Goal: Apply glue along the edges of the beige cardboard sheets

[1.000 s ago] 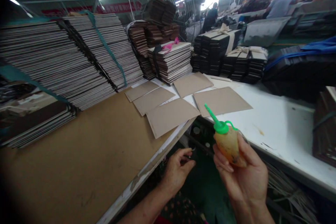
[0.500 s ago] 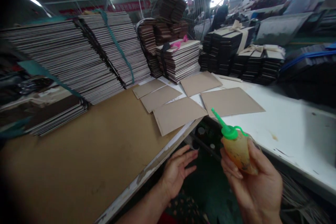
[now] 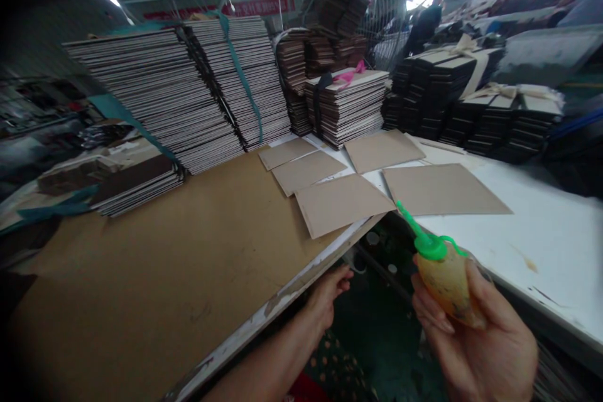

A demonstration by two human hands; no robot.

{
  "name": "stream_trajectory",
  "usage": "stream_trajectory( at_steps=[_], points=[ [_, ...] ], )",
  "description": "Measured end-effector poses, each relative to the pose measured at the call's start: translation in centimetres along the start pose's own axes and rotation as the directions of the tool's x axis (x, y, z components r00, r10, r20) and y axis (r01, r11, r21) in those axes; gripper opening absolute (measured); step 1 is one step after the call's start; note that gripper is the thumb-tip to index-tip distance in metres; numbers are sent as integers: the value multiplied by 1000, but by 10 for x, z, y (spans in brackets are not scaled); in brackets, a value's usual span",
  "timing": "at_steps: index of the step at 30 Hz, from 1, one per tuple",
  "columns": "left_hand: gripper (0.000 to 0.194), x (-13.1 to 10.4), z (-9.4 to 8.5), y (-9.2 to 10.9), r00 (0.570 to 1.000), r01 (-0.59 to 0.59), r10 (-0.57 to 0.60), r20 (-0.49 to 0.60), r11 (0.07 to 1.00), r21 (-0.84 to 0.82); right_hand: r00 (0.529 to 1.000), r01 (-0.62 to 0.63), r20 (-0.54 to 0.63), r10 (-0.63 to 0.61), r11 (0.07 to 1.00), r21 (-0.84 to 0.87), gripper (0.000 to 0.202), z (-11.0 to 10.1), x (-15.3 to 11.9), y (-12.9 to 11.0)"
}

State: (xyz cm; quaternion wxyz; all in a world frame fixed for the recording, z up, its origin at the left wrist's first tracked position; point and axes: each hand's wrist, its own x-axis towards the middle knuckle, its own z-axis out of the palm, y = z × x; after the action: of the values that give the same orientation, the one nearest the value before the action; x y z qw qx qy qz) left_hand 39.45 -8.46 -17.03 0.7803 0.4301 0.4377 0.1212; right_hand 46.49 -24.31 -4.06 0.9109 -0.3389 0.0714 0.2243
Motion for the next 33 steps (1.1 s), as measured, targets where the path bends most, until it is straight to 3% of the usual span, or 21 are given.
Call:
stream_trajectory(
  at_steps=[2, 4, 7, 9, 14, 18, 21, 24, 26, 30, 33],
  points=[
    [44, 2, 1, 0, 999, 7, -9, 36, 998, 58, 999, -5, -32, 5, 1000, 0, 35, -2, 1, -1],
    [64, 0, 1, 2, 985, 61, -60, 162, 998, 4, 999, -14, -49, 13, 1000, -15, 34, -3, 1, -1],
    [62, -9, -1, 8, 903, 226, -112, 416, 945, -236, 999, -4, -32, 2, 999, -47, 30, -2, 3, -2],
    [57, -15, -3, 12, 871, 288, -103, 481, 899, -329, 1000, 23, 9, -22, 998, -55, 25, 0, 3, -1],
    [57, -21, -8, 13, 887, 275, -101, 450, 899, -340, 999, 39, 39, -37, 997, -72, 25, 4, 4, 2],
    [60, -19, -6, 6, 940, 196, -115, 322, 953, -232, 1000, 27, 14, -26, 997, -73, 25, 5, 3, 4],
    [84, -14, -3, -4, 958, 68, -64, 278, 998, -4, 999, 44, 30, -41, 995, -91, 24, 4, 3, 3],
    [107, -9, -2, -10, 972, -18, -23, 236, 985, 173, 997, 58, 57, -52, 994, -97, 24, 5, 2, 2],
    [102, -7, -2, -10, 966, 40, -80, 244, 985, 166, 996, 70, 58, -65, 993, -99, 23, 5, 2, 0],
    [72, -9, -6, -5, 907, 221, -185, 378, 974, -53, 993, 92, 78, -85, 991, -99, 30, 0, 2, -4],
    [59, -18, -13, -10, 908, 206, -171, 382, 977, -52, 994, 68, 85, -63, 996, -62, 25, -7, -1, -4]
  ],
)
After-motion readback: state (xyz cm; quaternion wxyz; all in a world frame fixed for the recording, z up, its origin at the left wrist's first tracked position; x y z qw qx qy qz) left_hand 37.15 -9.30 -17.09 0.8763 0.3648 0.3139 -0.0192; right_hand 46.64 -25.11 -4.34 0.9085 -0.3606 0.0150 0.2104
